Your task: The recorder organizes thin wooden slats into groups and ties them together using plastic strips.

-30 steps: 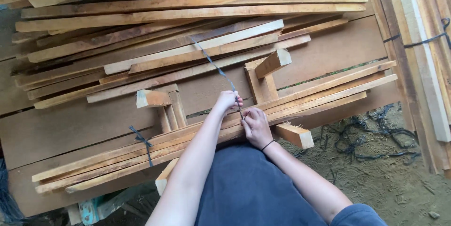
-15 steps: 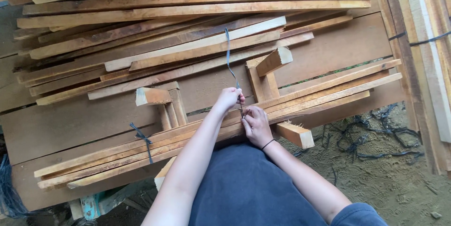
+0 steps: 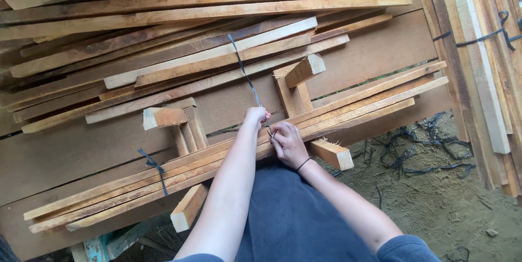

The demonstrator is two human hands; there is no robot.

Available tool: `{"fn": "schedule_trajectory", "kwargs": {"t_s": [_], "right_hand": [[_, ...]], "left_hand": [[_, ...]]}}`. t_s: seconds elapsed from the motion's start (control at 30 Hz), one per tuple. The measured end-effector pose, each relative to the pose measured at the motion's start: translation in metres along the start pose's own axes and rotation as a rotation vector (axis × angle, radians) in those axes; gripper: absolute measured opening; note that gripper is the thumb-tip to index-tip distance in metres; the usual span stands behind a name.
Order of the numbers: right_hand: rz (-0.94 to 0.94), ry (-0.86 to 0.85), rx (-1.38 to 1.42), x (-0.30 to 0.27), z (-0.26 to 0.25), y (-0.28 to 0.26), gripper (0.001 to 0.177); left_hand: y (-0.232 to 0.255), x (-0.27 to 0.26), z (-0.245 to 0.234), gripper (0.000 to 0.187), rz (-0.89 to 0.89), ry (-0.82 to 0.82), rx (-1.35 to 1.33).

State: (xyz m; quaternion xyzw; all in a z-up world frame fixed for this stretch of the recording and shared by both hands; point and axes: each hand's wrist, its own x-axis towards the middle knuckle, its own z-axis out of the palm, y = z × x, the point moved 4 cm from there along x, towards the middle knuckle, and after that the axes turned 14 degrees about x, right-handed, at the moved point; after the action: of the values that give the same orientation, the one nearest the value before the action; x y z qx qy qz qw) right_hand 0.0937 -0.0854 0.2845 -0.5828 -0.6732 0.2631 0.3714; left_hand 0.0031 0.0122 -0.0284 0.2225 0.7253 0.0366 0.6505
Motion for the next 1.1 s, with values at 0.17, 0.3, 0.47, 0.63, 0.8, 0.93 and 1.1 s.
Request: {"fn": "schedule_trajectory", "kwargs": {"t_s": [0.17, 0.3, 0.47, 0.63, 0.8, 0.93, 1.1], "right_hand": [[0.187, 0.057, 0.276, 0.017, 0.006, 0.017, 0.025], [0.438, 0.096, 0.358, 0.038, 0.008, 0.011, 0.017], [0.800, 0.179, 0.552, 0.042, 0.027, 0.049, 0.028], [0.895, 0.084, 0.476, 0.046, 0.034, 0.059, 0.015], [0.788, -0.101, 0.168, 0.040, 0.054, 0.091, 0.019], [0.708, -0.181, 0.103, 0.039, 0.054, 0.090, 0.013], [0.674, -0.199, 0.136, 0.045, 0.042, 0.066, 0.024]], "left_hand": [[0.013, -0.024, -0.009, 0.022, 0.011, -0.085, 0.266], [0.025, -0.053, -0.045, 0.016, 0.062, 0.071, 0.247], [0.019, -0.057, -0.065, 0.031, 0.277, 0.199, 0.787], [0.032, -0.097, -0.075, 0.035, 0.371, 0.147, 0.673], [0.058, -0.139, -0.070, 0.033, 0.470, 0.127, 0.568], [0.073, -0.153, -0.068, 0.030, 0.671, -0.152, 0.321], [0.066, -0.155, -0.072, 0.073, 0.728, -0.529, 0.393]]}}
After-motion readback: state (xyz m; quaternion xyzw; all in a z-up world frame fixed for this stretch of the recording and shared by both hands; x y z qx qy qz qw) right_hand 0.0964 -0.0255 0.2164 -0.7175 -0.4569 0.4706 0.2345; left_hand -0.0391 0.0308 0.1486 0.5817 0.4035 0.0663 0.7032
